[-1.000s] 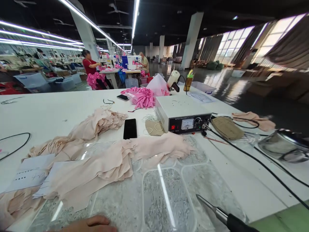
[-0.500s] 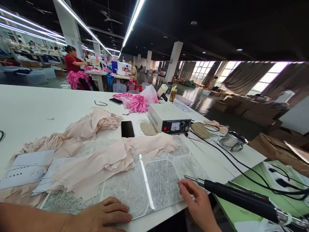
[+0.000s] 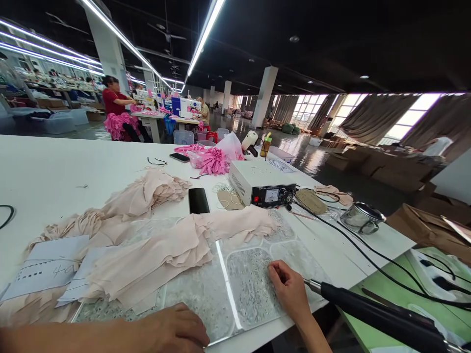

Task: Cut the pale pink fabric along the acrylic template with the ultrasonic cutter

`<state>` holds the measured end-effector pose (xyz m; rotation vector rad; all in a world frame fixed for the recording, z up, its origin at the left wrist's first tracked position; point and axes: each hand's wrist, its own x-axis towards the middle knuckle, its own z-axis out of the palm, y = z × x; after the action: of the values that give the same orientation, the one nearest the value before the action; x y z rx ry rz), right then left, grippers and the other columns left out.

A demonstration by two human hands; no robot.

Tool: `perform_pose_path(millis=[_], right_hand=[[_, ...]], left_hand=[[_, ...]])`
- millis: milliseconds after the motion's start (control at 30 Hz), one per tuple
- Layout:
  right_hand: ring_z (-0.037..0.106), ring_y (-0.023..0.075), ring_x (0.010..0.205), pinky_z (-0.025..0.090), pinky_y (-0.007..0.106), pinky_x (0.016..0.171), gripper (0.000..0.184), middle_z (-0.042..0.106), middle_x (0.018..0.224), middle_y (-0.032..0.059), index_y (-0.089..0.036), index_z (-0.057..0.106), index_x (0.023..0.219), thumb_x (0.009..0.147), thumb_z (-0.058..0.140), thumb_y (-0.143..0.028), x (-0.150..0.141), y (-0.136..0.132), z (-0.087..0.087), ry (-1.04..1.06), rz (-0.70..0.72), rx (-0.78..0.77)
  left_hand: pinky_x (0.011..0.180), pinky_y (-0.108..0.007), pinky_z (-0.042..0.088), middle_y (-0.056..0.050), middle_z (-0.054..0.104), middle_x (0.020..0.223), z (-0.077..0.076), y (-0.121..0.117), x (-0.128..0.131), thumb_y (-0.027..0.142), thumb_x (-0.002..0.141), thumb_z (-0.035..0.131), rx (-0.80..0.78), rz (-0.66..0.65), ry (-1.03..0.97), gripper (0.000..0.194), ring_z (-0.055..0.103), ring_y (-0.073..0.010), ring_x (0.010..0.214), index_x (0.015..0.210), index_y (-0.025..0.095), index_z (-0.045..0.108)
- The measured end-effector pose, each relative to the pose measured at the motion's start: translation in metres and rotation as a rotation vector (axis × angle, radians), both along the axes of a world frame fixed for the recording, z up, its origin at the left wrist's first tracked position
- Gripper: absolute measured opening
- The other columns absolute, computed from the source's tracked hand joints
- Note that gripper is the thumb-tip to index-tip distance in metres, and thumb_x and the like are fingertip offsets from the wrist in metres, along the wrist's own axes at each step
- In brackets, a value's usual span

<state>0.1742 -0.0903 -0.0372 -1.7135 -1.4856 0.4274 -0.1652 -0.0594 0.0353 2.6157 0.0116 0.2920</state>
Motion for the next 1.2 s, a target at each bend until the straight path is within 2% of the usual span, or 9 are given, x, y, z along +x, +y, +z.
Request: perform_pose_path(millis=[100, 200, 367, 467, 567, 733, 800, 1000, 1200], right_hand=[[0.048, 0.0134, 0.055, 0.04, 0.026, 0.052, 0.039, 0.051, 0.059, -0.002, -0.02, 0.062, 0.073, 0.086, 0.051, -0.056, -0.007, 0.0, 0.008, 0.031, -0.023, 0.01], [0.047, 0.0143, 0.053, 0.039, 0.026, 0.05, 0.04, 0.051, 0.057, -0.0014, -0.021, 0.062, 0.07, 0.084, 0.051, -0.057, -0.012, -0.002, 0.013, 0.054, -0.044, 0.027], [0.052, 0.0145, 0.053, 0.043, 0.024, 0.05, 0.035, 0.056, 0.059, -0.0008, -0.021, 0.062, 0.073, 0.086, 0.049, -0.051, -0.012, -0.003, 0.015, 0.055, -0.028, 0.051], [0.061, 0.0164, 0.061, 0.049, 0.025, 0.055, 0.03, 0.065, 0.071, 0.0027, -0.021, 0.065, 0.088, 0.09, 0.046, -0.044, -0.012, 0.008, 0.02, 0.016, 0.024, 0.056], [0.065, 0.0213, 0.086, 0.053, 0.031, 0.076, 0.028, 0.069, 0.095, 0.008, -0.022, 0.068, 0.1, 0.089, 0.047, -0.036, -0.016, 0.03, 0.028, -0.073, 0.127, 0.066], [0.055, 0.0273, 0.115, 0.042, 0.045, 0.101, 0.039, 0.064, 0.121, 0.0099, -0.021, 0.065, 0.117, 0.08, 0.051, -0.019, -0.029, 0.062, 0.032, -0.254, 0.261, 0.049], [0.054, 0.029, 0.117, 0.041, 0.048, 0.102, 0.039, 0.063, 0.123, 0.0112, -0.02, 0.066, 0.116, 0.08, 0.052, -0.017, -0.033, 0.068, 0.03, -0.316, 0.294, 0.038], [0.05, 0.0292, 0.122, 0.038, 0.048, 0.104, 0.037, 0.058, 0.129, 0.013, -0.018, 0.061, 0.122, 0.085, 0.054, -0.019, -0.048, 0.082, 0.026, -0.449, 0.311, 0.047], [0.059, 0.0213, 0.106, 0.049, 0.045, 0.09, 0.023, 0.062, 0.115, 0.0068, -0.018, 0.062, 0.109, 0.09, 0.058, -0.03, -0.051, 0.091, 0.031, -0.507, 0.304, 0.149]], left_hand=[[0.081, -0.021, 0.05, -0.003, 0.066, 0.105, 0.01, 0.032, 0.025, 0.014, 0.089, 0.05, 0.028, 0.217, 0.033, 0.017, 0.065, -0.0143, 0.09, 0.099, 0.021, 0.062], [0.084, -0.028, 0.049, -0.005, 0.061, 0.107, 0.017, 0.08, 0.057, 0.013, 0.091, 0.05, 0.133, 0.454, 0.099, 0.016, 0.061, -0.0193, 0.096, 0.099, 0.019, 0.061], [0.079, -0.032, 0.049, -0.006, 0.056, 0.104, 0.009, 0.138, 0.099, 0.015, 0.076, 0.071, 0.192, 0.507, 0.234, 0.025, 0.059, -0.0234, 0.093, 0.097, 0.017, 0.058], [0.078, -0.029, 0.048, -0.005, 0.057, 0.099, 0.001, 0.149, 0.111, 0.012, 0.08, 0.065, 0.213, 0.511, 0.281, 0.011, 0.058, -0.0201, 0.091, 0.087, 0.017, 0.057], [0.078, -0.03, 0.048, -0.004, 0.058, 0.097, -0.002, 0.154, 0.116, 0.014, 0.089, 0.057, 0.213, 0.515, 0.301, 0.005, 0.058, -0.0169, 0.088, 0.084, 0.015, 0.058], [0.078, -0.03, 0.048, -0.004, 0.059, 0.095, -0.002, 0.156, 0.117, 0.016, 0.091, 0.057, 0.188, 0.551, 0.313, 0.005, 0.057, -0.016, 0.086, 0.086, 0.014, 0.059], [0.08, -0.03, 0.048, -0.005, 0.059, 0.098, -0.002, 0.154, 0.115, 0.014, 0.088, 0.06, 0.179, 0.568, 0.316, 0.002, 0.058, -0.0171, 0.089, 0.089, 0.014, 0.059], [0.083, -0.039, 0.053, -0.008, 0.06, 0.111, -0.004, 0.158, 0.113, 0.03, 0.096, 0.056, 0.138, 0.609, 0.325, 0.022, 0.061, -0.0193, 0.096, 0.111, 0.014, 0.059], [0.083, -0.04, 0.054, -0.009, 0.059, 0.116, 0.011, 0.184, 0.108, 0.031, 0.096, 0.056, 0.073, 0.66, 0.267, 0.028, 0.061, -0.0206, 0.098, 0.118, 0.014, 0.056]])
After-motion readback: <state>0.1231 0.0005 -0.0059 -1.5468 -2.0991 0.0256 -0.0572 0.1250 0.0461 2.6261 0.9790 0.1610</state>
